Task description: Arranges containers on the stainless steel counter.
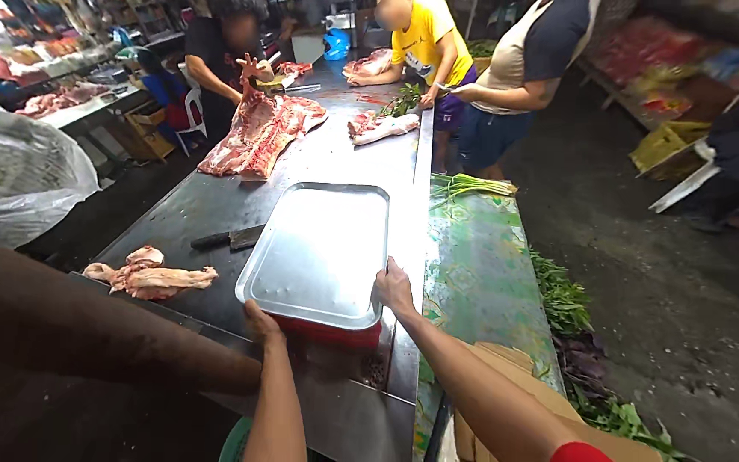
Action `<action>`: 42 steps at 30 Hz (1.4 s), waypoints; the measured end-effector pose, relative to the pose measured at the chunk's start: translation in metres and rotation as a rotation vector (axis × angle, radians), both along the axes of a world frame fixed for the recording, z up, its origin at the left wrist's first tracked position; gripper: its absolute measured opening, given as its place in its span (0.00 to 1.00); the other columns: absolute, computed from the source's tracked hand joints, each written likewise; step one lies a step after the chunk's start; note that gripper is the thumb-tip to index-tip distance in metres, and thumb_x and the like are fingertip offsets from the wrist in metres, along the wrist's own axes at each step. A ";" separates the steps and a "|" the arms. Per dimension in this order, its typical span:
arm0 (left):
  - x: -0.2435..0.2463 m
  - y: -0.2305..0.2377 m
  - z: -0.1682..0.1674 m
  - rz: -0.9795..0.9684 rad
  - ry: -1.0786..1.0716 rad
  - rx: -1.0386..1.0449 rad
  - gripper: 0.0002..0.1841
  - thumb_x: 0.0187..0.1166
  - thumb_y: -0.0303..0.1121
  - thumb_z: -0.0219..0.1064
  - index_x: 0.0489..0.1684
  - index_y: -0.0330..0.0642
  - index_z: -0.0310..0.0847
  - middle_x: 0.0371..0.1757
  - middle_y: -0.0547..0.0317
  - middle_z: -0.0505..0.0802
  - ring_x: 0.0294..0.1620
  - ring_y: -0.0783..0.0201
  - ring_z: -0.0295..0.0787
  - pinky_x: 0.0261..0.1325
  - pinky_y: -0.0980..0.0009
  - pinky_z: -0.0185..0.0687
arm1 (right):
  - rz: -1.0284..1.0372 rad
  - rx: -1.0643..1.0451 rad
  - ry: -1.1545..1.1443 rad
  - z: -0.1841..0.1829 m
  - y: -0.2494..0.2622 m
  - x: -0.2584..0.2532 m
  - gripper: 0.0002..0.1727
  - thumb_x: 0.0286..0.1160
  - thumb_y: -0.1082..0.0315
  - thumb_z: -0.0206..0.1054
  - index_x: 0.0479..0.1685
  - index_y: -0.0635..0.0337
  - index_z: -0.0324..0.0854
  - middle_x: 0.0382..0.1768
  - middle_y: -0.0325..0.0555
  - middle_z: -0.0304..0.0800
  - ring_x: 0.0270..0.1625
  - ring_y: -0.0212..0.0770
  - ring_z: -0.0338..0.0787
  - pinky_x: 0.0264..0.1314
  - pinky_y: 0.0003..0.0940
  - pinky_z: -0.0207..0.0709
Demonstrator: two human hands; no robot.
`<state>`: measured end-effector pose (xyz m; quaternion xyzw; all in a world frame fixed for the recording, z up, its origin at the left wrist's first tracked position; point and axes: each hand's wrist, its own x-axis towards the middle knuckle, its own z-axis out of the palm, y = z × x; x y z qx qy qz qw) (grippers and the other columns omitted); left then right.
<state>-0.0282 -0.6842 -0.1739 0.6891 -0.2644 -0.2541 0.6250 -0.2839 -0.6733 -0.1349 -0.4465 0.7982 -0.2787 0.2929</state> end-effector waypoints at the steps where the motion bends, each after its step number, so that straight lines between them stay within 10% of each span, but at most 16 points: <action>1: 0.001 -0.003 0.006 0.042 0.053 -0.020 0.25 0.95 0.42 0.45 0.66 0.27 0.80 0.64 0.35 0.88 0.67 0.51 0.84 0.74 0.54 0.74 | -0.012 0.001 -0.011 0.000 0.004 0.007 0.25 0.89 0.66 0.50 0.82 0.61 0.70 0.63 0.62 0.89 0.68 0.59 0.88 0.69 0.59 0.79; 7: -0.005 -0.005 0.006 0.149 0.272 -0.205 0.24 0.94 0.41 0.53 0.77 0.29 0.71 0.68 0.37 0.86 0.66 0.56 0.86 0.72 0.60 0.79 | -0.008 0.030 -0.020 0.001 0.013 0.017 0.27 0.89 0.65 0.51 0.85 0.59 0.67 0.64 0.62 0.88 0.68 0.59 0.88 0.70 0.59 0.79; 11: -0.045 0.048 -0.009 -0.098 0.335 -0.161 0.43 0.87 0.46 0.63 0.96 0.45 0.40 0.91 0.42 0.64 0.88 0.54 0.65 0.87 0.54 0.67 | 0.002 0.023 0.006 0.000 0.014 0.016 0.27 0.88 0.65 0.51 0.85 0.59 0.67 0.63 0.62 0.89 0.67 0.59 0.89 0.69 0.60 0.79; 16: -0.082 0.079 -0.022 -0.268 0.323 -0.097 0.53 0.76 0.36 0.71 0.98 0.48 0.29 0.96 0.47 0.52 0.94 0.56 0.53 0.92 0.57 0.56 | -0.008 0.006 0.005 -0.006 0.015 0.016 0.26 0.88 0.64 0.52 0.84 0.61 0.69 0.63 0.62 0.89 0.67 0.60 0.89 0.69 0.60 0.79; 33: -0.046 0.062 -0.010 -0.353 0.217 0.064 0.36 0.84 0.31 0.57 0.93 0.40 0.45 0.83 0.37 0.74 0.77 0.50 0.78 0.74 0.51 0.79 | -0.074 -0.014 -0.180 -0.001 0.018 0.045 0.28 0.88 0.63 0.53 0.86 0.62 0.65 0.70 0.63 0.83 0.70 0.60 0.87 0.70 0.58 0.80; 42: -0.040 0.057 -0.009 -0.338 0.156 0.064 0.35 0.93 0.42 0.53 0.95 0.43 0.42 0.85 0.39 0.72 0.79 0.53 0.78 0.77 0.54 0.78 | 0.001 -0.028 -0.219 -0.008 0.020 0.044 0.26 0.92 0.51 0.53 0.71 0.64 0.79 0.64 0.64 0.85 0.69 0.60 0.86 0.70 0.60 0.78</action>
